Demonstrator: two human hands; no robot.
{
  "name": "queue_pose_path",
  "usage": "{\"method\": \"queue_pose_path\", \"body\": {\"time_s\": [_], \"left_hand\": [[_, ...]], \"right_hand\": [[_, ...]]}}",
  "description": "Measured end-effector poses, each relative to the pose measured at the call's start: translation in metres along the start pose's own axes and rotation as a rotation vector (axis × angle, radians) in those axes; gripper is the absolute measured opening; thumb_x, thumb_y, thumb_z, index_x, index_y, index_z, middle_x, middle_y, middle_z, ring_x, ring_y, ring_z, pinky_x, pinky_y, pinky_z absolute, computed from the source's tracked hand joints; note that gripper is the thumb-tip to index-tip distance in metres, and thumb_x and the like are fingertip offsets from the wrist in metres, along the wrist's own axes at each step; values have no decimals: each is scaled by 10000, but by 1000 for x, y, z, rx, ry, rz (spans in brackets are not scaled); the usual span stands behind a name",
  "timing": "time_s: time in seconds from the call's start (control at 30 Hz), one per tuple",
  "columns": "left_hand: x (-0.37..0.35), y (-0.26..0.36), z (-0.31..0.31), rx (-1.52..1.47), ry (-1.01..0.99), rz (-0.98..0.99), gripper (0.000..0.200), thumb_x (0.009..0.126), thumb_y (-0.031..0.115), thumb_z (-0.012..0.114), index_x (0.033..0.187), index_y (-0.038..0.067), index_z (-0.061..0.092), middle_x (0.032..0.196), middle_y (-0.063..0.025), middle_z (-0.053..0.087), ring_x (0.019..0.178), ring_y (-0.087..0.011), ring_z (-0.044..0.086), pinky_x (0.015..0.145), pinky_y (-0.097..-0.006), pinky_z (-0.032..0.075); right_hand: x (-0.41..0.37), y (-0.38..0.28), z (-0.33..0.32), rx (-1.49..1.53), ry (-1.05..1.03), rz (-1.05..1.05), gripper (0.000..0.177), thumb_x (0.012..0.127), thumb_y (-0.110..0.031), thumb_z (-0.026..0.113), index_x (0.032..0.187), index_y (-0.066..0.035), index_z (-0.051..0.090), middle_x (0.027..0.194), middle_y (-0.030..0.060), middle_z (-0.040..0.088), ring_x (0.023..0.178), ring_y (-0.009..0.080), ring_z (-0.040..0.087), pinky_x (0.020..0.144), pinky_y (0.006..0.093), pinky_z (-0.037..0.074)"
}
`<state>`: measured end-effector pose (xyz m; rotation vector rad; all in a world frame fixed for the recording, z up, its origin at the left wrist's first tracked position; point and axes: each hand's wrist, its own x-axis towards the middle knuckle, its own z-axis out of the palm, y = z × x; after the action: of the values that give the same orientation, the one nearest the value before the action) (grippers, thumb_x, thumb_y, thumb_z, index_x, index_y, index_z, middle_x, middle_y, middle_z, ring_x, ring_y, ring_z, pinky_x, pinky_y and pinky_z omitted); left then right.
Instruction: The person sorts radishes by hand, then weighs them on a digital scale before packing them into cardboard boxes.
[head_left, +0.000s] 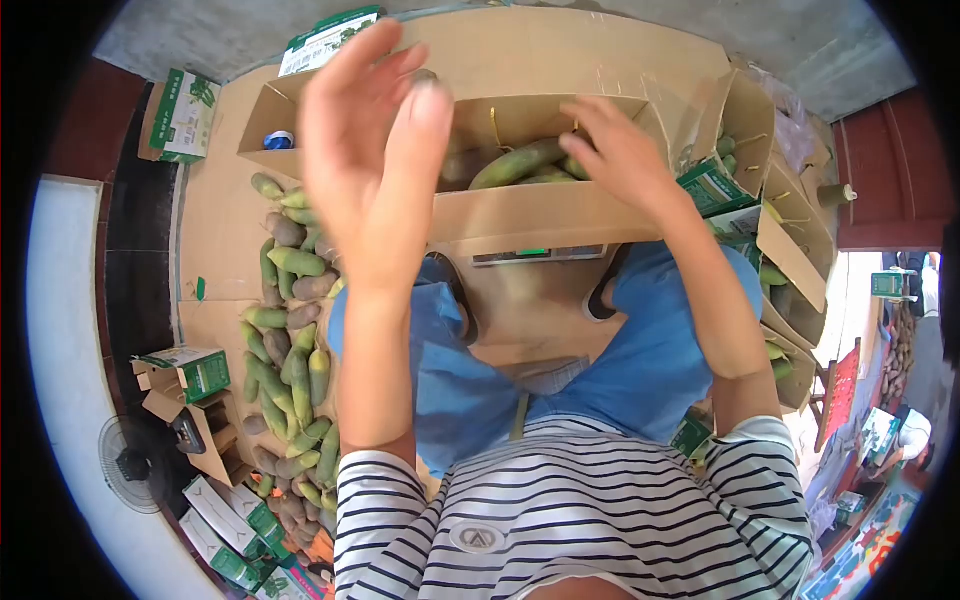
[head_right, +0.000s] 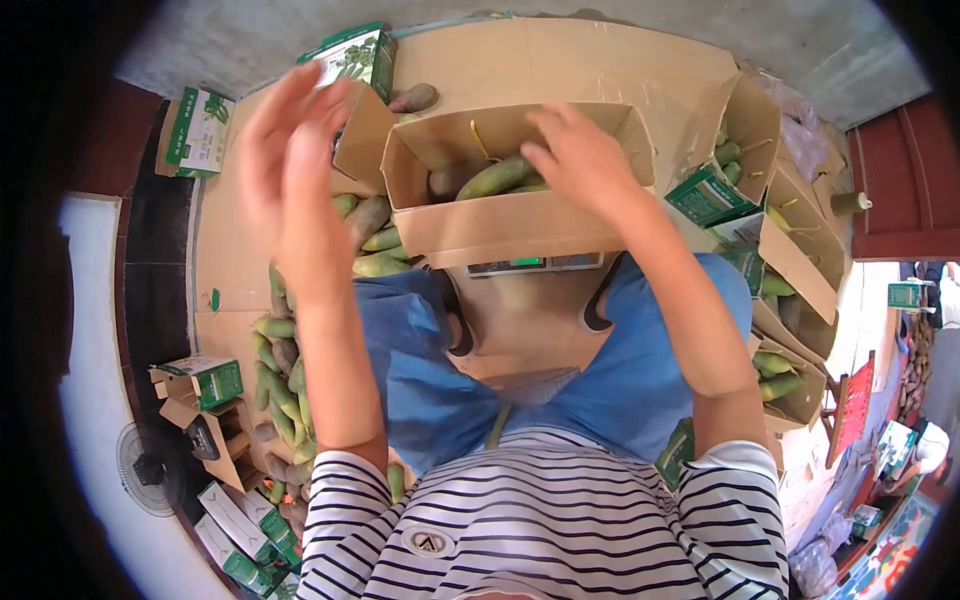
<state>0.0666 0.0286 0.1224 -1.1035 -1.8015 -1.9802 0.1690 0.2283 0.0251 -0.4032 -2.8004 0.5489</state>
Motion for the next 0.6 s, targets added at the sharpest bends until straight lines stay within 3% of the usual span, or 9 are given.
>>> {"method": "queue_pose_path", "body": {"time_s": [0.07, 0.2, 0.3, 0.6], "left_hand": [[-5, 32, -17, 107, 87, 160, 585, 899, 429, 490, 1252, -36, 457, 1276, -228, 477, 1131, -373, 519, 965, -472, 412], [-23, 102, -29, -413, 396, 292, 858, 789, 686, 479, 1350, 43, 390, 1359, -278, 374, 1267, -439, 356, 1028, -609, 265], [-29, 116, -23, -489, 484, 364, 866, 782, 692, 477, 1357, 53, 370, 1369, -270, 352, 1278, -434, 332, 1036, -607, 250], [-41, 117, -19, -291, 531, 452, 893, 763, 710, 472, 1378, 84, 309, 1399, -245, 289, 1313, -420, 262, 1059, -601, 208]], "right_hand": [[-7, -1, 2, -75, -178, 18, 412, 876, -297, 555, 1192, -33, 537, 1324, 174, 447, 1161, 326, 489, 936, 409, 428], [-9, -3, 5, -205, -147, -19, 396, 864, -289, 573, 1165, -33, 547, 1298, 188, 465, 1119, 330, 512, 905, 420, 442], [-9, -7, 13, -182, -146, -72, 398, 867, -287, 570, 1172, -33, 542, 1282, 187, 475, 1102, 336, 519, 900, 420, 442], [-10, -14, 13, -243, -228, -48, 400, 870, -273, 569, 1191, -37, 533, 1260, 172, 493, 1073, 336, 537, 893, 413, 445]]}}
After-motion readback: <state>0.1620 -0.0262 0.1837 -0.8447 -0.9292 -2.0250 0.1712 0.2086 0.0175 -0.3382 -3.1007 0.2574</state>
